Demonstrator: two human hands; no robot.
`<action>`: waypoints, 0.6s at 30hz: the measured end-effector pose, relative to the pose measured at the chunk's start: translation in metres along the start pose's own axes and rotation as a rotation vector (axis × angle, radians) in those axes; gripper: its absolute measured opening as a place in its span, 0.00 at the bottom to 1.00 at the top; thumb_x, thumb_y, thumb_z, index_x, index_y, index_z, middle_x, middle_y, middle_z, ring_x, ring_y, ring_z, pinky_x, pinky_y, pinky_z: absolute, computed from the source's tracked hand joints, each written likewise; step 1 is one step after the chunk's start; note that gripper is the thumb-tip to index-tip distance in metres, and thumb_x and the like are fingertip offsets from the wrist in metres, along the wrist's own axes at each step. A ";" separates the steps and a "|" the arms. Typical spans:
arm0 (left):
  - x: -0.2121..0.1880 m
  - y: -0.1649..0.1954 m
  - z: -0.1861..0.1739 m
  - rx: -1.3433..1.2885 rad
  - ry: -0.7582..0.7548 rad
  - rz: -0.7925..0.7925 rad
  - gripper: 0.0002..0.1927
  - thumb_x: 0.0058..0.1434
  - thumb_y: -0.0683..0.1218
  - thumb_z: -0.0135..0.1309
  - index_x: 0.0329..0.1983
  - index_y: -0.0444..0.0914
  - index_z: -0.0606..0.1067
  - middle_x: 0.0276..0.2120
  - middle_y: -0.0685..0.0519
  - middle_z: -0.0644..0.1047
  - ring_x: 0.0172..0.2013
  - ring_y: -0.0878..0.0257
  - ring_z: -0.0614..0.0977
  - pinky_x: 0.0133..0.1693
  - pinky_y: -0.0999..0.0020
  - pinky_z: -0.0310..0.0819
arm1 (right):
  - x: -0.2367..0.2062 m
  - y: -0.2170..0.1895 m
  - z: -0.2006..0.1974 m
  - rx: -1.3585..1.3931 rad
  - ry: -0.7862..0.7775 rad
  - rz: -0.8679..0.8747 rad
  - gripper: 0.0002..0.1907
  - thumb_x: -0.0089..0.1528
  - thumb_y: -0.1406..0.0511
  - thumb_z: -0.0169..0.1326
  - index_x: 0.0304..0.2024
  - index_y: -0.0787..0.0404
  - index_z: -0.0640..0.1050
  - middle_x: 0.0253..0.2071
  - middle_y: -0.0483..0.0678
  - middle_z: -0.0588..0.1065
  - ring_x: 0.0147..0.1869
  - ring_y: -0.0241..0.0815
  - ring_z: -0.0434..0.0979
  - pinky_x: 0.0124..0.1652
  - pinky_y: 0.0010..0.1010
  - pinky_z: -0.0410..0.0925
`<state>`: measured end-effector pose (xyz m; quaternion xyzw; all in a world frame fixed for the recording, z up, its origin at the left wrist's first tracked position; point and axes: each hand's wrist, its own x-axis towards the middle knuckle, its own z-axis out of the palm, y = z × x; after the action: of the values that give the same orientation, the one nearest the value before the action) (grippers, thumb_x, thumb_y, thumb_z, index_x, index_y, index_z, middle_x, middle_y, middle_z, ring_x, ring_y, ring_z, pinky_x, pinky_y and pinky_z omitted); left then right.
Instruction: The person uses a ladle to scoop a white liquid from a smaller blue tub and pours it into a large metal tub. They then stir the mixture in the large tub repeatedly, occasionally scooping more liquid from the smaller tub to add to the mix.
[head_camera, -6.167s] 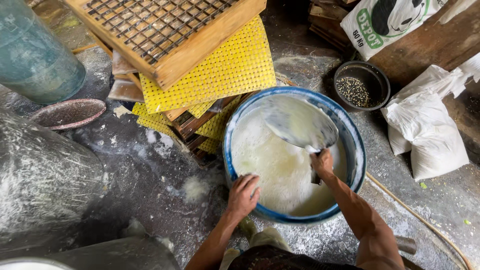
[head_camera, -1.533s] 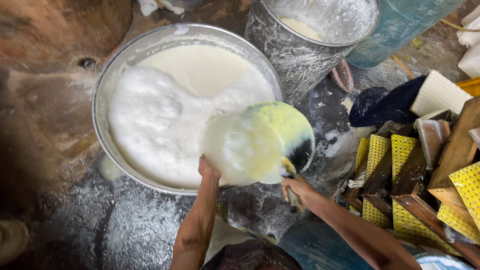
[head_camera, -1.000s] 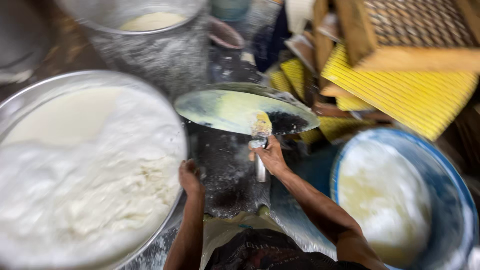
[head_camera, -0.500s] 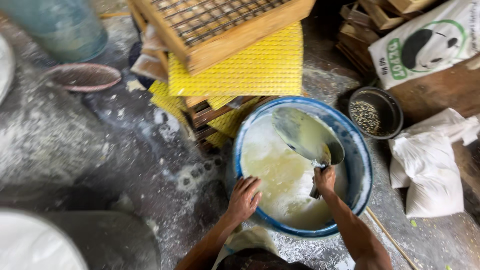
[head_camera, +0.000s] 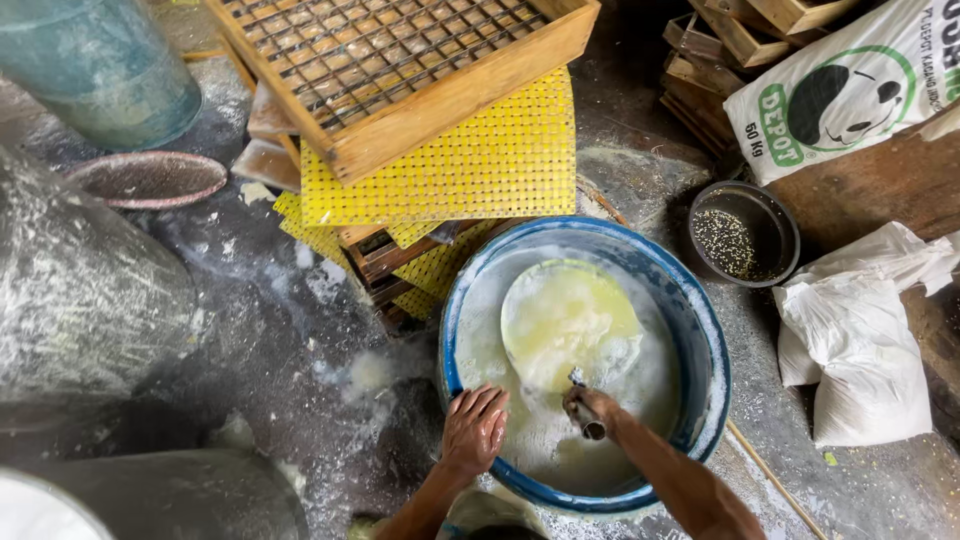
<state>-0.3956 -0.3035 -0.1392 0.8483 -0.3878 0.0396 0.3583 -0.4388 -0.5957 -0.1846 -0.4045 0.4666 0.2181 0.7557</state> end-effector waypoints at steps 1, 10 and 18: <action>-0.001 0.000 0.000 -0.004 0.019 0.007 0.19 0.70 0.49 0.46 0.60 0.36 0.74 0.58 0.45 0.76 0.64 0.48 0.72 0.63 0.46 0.59 | -0.002 -0.005 -0.004 0.021 -0.023 0.031 0.08 0.68 0.66 0.47 0.36 0.64 0.72 0.25 0.50 0.73 0.23 0.41 0.71 0.24 0.34 0.69; -0.055 -0.033 -0.044 -0.084 0.246 -0.126 0.22 0.69 0.48 0.51 0.64 0.33 0.71 0.66 0.41 0.70 0.69 0.44 0.66 0.68 0.46 0.55 | -0.061 -0.045 0.031 -0.488 -0.143 0.134 0.12 0.67 0.61 0.49 0.31 0.61 0.70 0.19 0.45 0.68 0.17 0.39 0.67 0.16 0.31 0.66; -0.302 -0.106 -0.170 0.267 0.738 -0.603 0.23 0.63 0.43 0.53 0.62 0.32 0.70 0.61 0.37 0.73 0.65 0.38 0.69 0.66 0.43 0.59 | -0.073 0.011 0.186 -0.659 -0.176 0.308 0.09 0.65 0.64 0.49 0.36 0.65 0.69 0.23 0.45 0.68 0.20 0.34 0.70 0.17 0.29 0.69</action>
<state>-0.4970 0.0423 -0.1790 0.8907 0.0363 0.2813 0.3553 -0.3828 -0.4347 -0.0804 -0.5309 0.3600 0.5016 0.5804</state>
